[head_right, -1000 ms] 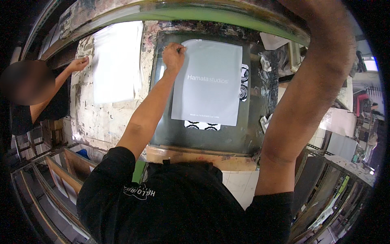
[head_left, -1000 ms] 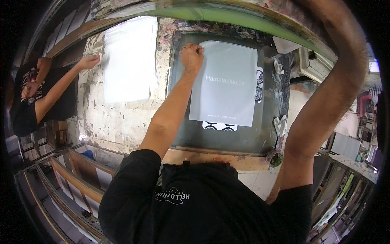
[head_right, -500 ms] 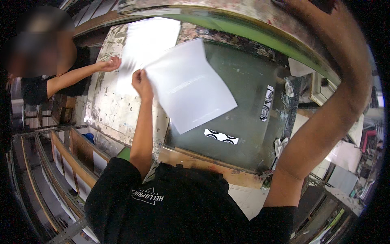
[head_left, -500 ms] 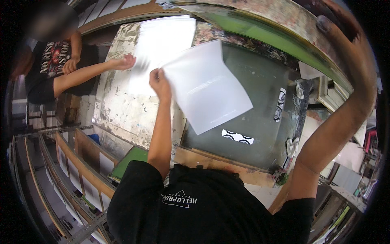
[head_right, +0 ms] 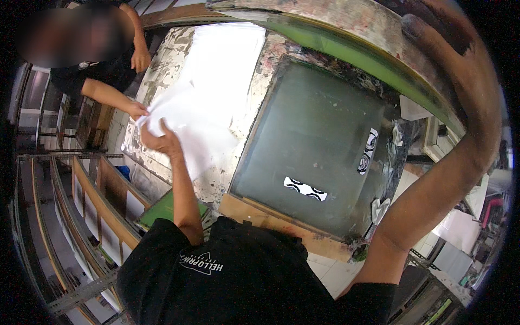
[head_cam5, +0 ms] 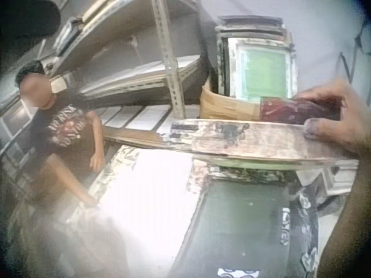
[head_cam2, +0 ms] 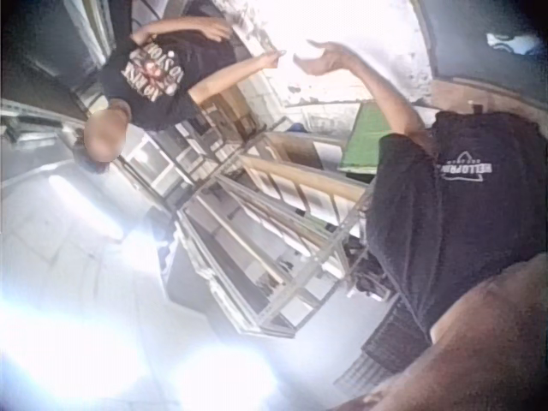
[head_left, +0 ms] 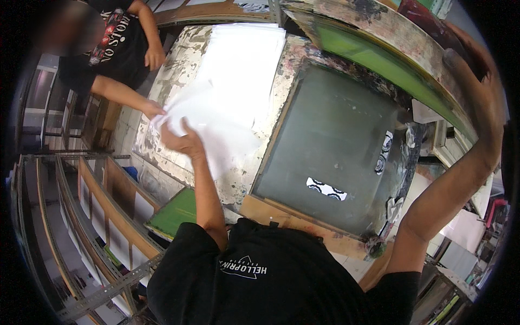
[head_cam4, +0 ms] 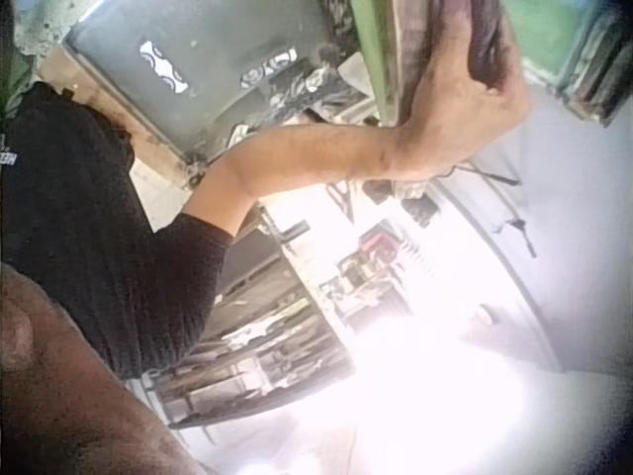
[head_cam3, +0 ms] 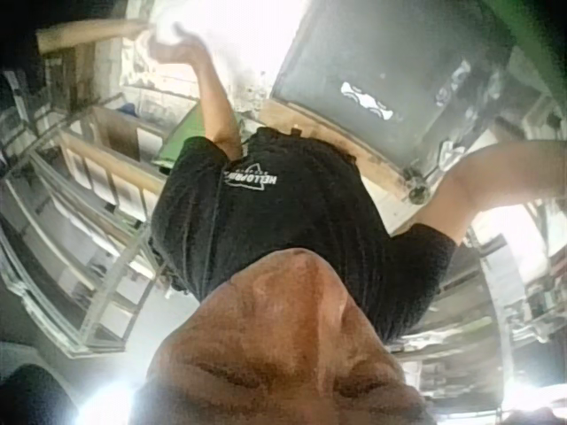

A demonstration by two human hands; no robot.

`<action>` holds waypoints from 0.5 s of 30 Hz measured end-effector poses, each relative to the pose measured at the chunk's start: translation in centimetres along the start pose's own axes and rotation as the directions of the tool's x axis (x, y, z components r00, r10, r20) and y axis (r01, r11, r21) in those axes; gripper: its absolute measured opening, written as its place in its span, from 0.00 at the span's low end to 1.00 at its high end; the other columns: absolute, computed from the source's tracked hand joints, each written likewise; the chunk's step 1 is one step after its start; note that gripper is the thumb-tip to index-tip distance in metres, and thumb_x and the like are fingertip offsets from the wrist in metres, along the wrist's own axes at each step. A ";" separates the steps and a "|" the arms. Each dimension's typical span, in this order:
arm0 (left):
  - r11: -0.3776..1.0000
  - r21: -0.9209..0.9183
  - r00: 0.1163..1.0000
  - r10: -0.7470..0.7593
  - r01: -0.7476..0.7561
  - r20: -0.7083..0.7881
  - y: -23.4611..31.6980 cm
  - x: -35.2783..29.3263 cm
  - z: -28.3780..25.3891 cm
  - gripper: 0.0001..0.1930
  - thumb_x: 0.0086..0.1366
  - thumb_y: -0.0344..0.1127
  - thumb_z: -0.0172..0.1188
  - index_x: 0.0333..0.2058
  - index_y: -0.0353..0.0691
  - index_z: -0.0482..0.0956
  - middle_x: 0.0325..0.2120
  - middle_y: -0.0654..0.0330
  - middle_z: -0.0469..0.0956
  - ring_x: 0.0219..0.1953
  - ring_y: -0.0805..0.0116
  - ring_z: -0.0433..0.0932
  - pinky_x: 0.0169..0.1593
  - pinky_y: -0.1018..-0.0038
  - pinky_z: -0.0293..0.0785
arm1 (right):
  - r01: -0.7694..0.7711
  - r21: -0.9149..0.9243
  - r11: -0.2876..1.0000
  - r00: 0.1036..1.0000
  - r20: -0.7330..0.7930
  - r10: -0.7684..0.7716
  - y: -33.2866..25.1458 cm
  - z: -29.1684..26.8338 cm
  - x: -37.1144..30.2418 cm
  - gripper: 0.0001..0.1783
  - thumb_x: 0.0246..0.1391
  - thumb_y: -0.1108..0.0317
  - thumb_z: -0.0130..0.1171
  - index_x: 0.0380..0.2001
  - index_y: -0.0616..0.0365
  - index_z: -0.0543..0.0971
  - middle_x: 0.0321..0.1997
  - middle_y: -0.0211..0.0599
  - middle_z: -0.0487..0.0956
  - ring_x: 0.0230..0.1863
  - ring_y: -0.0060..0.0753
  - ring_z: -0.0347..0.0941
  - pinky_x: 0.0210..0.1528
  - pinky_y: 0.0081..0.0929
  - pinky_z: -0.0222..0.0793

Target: The person performs screen printing on white paper sheets. They place a sheet on the press, pull a squeegee across the screen to apply green ink, lift the screen, and remove the printed sheet. A coworker assists by stacking the finished prints.

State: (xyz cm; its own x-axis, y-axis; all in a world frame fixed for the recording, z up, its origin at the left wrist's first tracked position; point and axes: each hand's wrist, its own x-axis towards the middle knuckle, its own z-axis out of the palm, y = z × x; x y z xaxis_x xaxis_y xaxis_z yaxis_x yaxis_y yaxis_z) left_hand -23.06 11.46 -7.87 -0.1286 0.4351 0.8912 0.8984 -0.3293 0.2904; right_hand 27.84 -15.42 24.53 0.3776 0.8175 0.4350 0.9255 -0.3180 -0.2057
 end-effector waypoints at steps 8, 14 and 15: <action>0.905 -0.365 0.646 0.148 0.216 0.749 6.4 -8.2 5.1 0.13 0.51 0.40 0.76 0.36 0.45 0.90 0.38 0.61 0.80 0.42 0.60 0.77 0.46 0.62 0.72 | 0.067 0.191 0.979 0.998 -0.006 -0.068 -0.9 -0.2 0.9 0.33 0.59 0.52 0.65 0.64 0.56 0.75 0.63 0.45 0.77 0.62 0.38 0.75 0.69 0.36 0.66; 0.695 -0.447 0.690 -0.097 0.563 0.718 6.4 -6.1 7.4 0.06 0.57 0.32 0.72 0.32 0.36 0.87 0.40 0.60 0.82 0.38 0.68 0.78 0.41 0.70 0.72 | 0.045 0.331 0.943 0.991 0.101 -0.083 -1.4 -0.3 1.4 0.30 0.60 0.58 0.65 0.64 0.57 0.75 0.62 0.46 0.78 0.59 0.35 0.77 0.67 0.34 0.68; 0.666 -0.487 0.734 -0.134 0.564 0.666 6.8 -5.2 7.0 0.05 0.58 0.31 0.71 0.31 0.35 0.87 0.40 0.60 0.82 0.37 0.69 0.78 0.39 0.71 0.72 | 0.033 0.351 0.936 0.991 0.107 -0.075 -1.4 -0.1 1.4 0.30 0.60 0.58 0.65 0.64 0.57 0.75 0.61 0.47 0.78 0.59 0.35 0.77 0.67 0.33 0.68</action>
State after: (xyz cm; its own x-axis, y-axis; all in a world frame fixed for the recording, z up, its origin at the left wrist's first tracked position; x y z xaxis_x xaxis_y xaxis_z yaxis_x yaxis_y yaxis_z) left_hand -13.38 12.86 -12.97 0.0643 0.9215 0.3831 0.3216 -0.3825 0.8662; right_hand 27.11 -13.84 25.51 0.3017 0.8857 0.3529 0.8679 -0.1019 -0.4861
